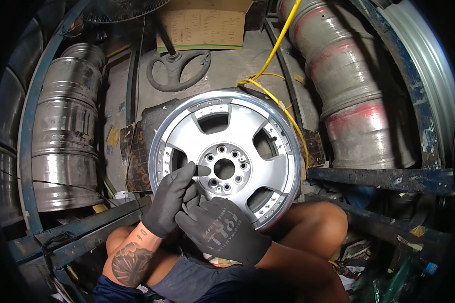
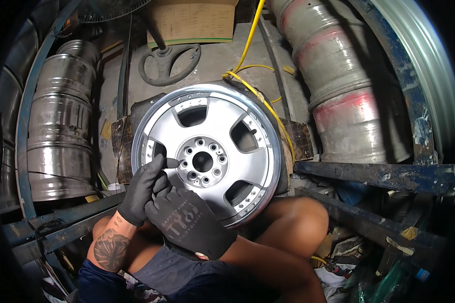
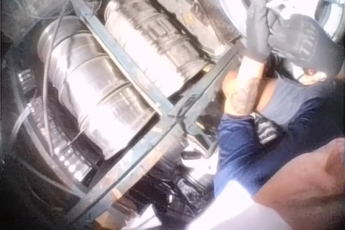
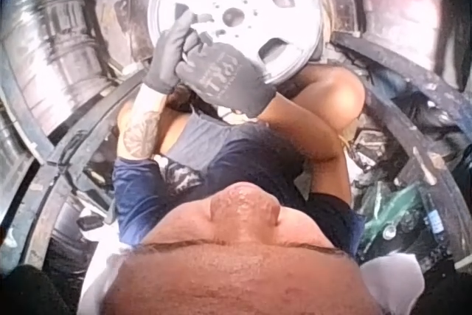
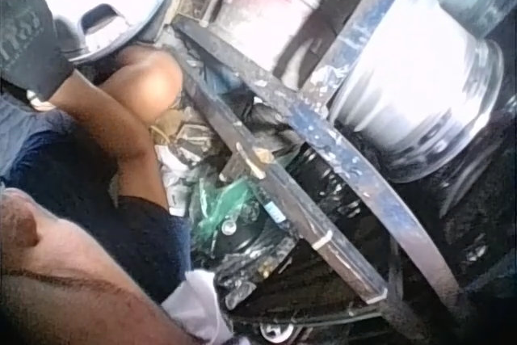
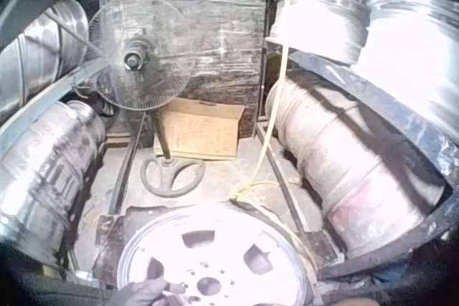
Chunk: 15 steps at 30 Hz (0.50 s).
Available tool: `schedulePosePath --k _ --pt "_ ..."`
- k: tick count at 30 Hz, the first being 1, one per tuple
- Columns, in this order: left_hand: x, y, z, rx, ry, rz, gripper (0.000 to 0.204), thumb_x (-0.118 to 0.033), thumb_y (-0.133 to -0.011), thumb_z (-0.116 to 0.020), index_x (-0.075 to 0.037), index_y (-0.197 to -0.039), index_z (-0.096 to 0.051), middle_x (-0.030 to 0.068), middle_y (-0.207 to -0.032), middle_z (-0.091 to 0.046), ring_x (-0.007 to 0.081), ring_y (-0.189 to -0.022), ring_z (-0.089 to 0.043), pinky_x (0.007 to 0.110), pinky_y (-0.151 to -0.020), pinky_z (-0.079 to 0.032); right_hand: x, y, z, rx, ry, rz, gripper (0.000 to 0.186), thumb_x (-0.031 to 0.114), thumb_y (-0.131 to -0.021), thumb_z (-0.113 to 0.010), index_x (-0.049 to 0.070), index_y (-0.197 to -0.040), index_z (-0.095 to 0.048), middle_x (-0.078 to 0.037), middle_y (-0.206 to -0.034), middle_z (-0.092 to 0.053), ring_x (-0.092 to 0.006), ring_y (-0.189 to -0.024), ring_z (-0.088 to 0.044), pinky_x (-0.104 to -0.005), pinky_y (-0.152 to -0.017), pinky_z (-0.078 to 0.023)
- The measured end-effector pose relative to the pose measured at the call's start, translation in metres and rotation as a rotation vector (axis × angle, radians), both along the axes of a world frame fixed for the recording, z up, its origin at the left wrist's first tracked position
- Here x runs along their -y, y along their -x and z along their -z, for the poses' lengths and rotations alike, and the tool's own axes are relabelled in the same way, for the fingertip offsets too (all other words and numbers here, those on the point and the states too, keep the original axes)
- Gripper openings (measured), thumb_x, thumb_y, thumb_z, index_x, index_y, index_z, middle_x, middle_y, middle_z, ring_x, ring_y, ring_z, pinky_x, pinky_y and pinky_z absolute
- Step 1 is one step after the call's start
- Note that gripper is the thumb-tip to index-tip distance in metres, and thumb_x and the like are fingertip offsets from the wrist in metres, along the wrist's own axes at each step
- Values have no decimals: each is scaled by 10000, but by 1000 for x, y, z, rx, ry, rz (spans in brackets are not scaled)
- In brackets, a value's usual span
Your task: The person is cleaning and inspecting a car wheel rim.
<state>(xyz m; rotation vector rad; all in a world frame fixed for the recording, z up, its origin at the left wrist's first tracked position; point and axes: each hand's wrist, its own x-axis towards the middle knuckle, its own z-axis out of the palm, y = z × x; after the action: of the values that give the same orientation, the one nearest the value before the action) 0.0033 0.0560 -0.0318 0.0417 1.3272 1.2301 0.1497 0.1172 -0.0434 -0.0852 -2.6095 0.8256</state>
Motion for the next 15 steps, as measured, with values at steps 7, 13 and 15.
schedulePosePath --k 7,13,15 --pt "1 1 10 -37 -171 -22 647 -552 -1000 -512 17 -1307 -540 43 -799 -625 87 -664 -610 206 -578 -511 3 -1 -5 44 123 77 273 181 -775 -669 135 -1041 -629 -54 -775 -516 -243 -682 -572 -406 -583 -451" --pt "-5 3 1 -6 -169 -44 648 -572 -1022 -435 0 -1308 -542 22 -795 -610 61 -661 -587 183 -576 -485 3 6 -10 90 112 89 319 182 -787 -674 134 -1101 -643 -57 -755 -512 -253 -662 -563 -410 -571 -448" --pt "-8 6 -6 -1 -116 -45 712 -653 -976 -447 -28 -1307 -525 -86 -580 -338 24 -496 -381 213 -572 -444 6 10 -18 73 117 111 294 172 -796 -678 120 -1082 -634 -71 -772 -522 -258 -675 -565 -405 -586 -456"
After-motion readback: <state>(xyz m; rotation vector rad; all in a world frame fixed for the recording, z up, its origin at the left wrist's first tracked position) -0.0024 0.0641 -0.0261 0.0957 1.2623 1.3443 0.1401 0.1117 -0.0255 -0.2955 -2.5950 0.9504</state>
